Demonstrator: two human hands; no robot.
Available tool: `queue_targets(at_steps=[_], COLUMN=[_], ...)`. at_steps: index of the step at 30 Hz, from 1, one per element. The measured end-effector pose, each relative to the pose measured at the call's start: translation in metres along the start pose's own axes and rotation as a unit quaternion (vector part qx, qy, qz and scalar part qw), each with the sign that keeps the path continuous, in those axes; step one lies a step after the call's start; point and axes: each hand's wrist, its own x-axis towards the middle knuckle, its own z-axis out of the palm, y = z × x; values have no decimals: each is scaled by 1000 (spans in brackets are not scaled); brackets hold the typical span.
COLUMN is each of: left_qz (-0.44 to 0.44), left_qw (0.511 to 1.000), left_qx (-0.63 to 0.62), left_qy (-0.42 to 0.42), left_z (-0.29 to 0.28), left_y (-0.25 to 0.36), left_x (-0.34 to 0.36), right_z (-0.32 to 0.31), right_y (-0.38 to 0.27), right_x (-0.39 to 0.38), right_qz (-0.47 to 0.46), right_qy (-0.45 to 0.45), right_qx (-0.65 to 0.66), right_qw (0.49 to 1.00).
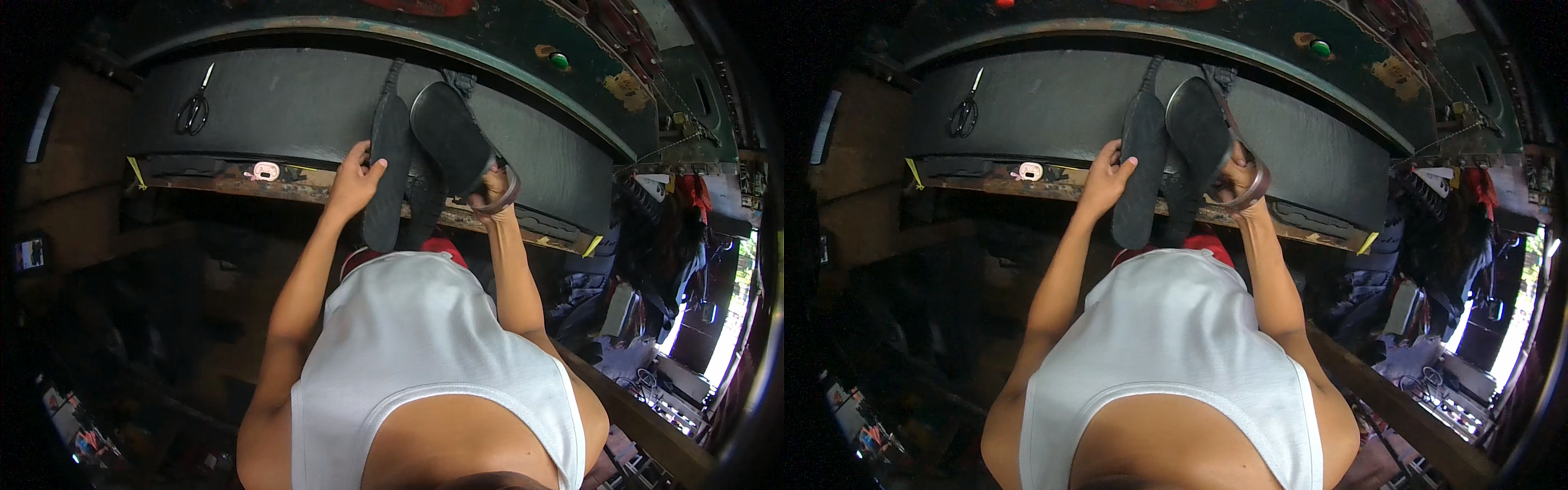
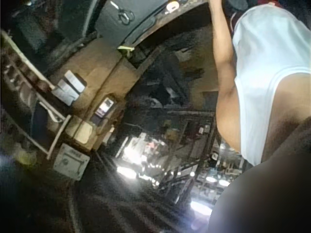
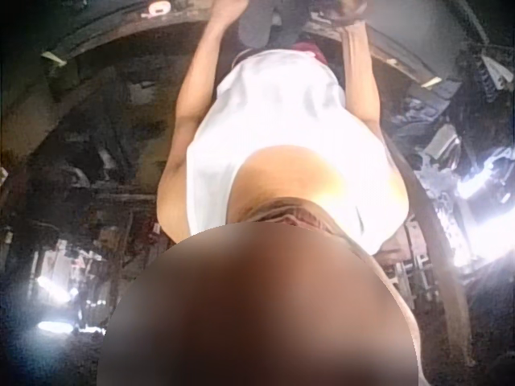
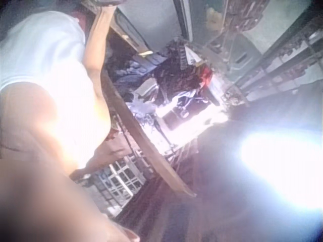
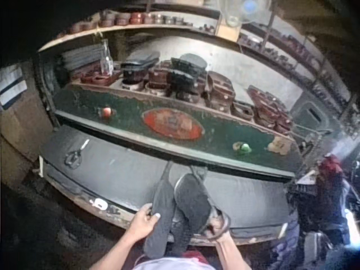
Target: The person uses a hydraulic press to cut rubber soles from a tire tread strip using a metal mold. They mark the rubber, position it under the press, operate the machine to cut the shape, and then remove the finished sole. The process is repeated for multiple soles.
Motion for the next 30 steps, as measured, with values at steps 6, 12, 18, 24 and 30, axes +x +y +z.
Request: queue_targets(at_steps=[6,12,18,24,30], left_qz=[225,254,276,220,271], left_qw=[937,932,947,959,941], left_qx=[253,253,159,130,183], left_qy=[88,64,-45,-124,-92], left_z=[14,37,70,102,110], left_y=[65,113,117,107,117], left_x=[-37,-61,-66,-56,-43], right_z=[54,40,3,-25,-92], right_y=[-69,-92,-93,-84,-111], right_x=[1,-16,-42,-65,-99], right_qz=[71,-49,-10,-2,-30], right_qy=[-22,-78,-44,2,129], right_qx=[99,-154,-100,-76,-190], right_qw=[992,984,994,997,973])
